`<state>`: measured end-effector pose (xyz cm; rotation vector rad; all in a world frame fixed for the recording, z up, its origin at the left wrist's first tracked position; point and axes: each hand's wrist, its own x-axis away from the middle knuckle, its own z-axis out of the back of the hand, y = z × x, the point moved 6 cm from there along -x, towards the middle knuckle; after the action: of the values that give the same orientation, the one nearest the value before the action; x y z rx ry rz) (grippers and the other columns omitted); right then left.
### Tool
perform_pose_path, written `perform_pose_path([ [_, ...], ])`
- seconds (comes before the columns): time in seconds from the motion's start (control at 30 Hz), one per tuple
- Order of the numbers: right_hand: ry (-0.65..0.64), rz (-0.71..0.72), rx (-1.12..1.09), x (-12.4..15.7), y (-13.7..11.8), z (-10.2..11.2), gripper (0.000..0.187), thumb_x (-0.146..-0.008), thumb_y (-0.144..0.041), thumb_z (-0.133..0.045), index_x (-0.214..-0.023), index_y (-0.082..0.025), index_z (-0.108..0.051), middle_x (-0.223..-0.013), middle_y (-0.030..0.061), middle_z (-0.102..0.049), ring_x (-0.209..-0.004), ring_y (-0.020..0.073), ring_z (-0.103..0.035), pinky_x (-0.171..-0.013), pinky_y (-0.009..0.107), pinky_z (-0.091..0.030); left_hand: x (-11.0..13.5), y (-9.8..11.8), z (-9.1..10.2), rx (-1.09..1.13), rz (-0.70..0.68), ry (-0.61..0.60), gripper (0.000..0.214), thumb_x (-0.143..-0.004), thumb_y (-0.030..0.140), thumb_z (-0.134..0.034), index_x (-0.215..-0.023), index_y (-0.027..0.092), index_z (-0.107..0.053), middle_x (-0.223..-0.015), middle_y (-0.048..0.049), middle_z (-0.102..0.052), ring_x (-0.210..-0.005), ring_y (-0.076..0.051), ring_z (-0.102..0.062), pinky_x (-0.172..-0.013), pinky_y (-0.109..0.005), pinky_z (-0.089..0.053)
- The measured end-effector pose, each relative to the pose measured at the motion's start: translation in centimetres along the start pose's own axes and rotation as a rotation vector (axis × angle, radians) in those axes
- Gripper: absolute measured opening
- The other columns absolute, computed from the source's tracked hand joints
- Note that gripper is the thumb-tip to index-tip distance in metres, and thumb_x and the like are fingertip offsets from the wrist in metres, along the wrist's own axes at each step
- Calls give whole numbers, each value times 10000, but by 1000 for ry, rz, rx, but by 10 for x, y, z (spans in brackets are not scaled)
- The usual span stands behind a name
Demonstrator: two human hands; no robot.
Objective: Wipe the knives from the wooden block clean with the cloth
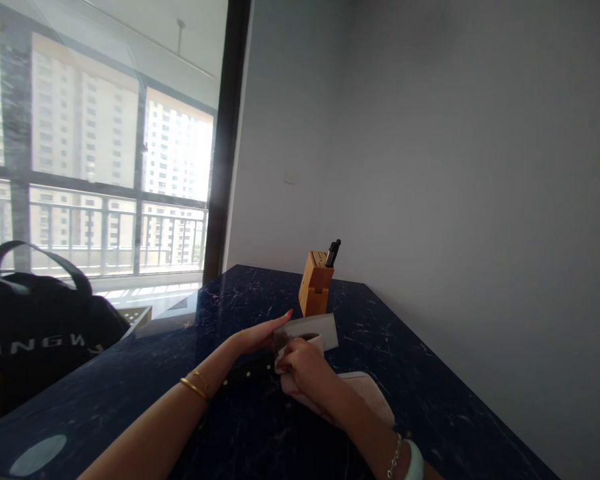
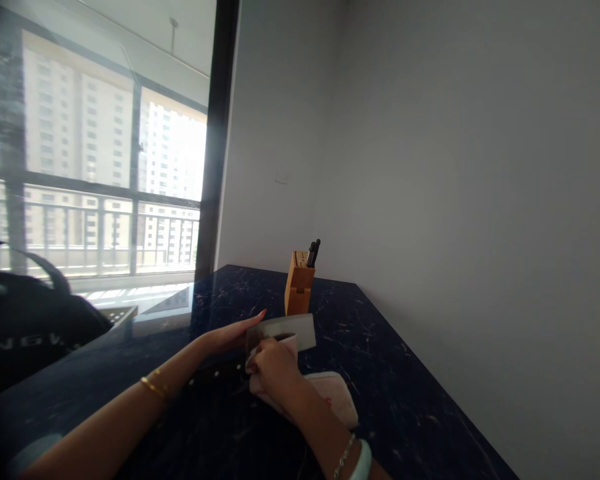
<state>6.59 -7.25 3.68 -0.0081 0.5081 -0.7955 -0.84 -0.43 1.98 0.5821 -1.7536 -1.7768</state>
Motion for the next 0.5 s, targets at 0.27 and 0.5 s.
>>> perform_pose_path([
  [0.27, 30, -84, -25, -1, -4, 11, 249, -808, -108, -464, -835, -221, -684, -884, 13, -603, -848, 132, -505, -768, 222, -372, 1, 1, -5, 114, 17, -20, 601, -758, 652, -376, -863, 130, -656, -820, -67, -647, -776, -204, -569, -715, -305, -412],
  [0.5, 18, -80, -14, 1, -4, 10, 228, -810, -136, -474, -839, -224, -683, -874, 10, -605, -838, 138, -512, -763, 231, -374, 1, 1, -3, 99, 17, 3, 593, -754, 653, -383, -852, 136, -658, -784, -63, -641, -734, -199, -566, -684, -301, -410],
])
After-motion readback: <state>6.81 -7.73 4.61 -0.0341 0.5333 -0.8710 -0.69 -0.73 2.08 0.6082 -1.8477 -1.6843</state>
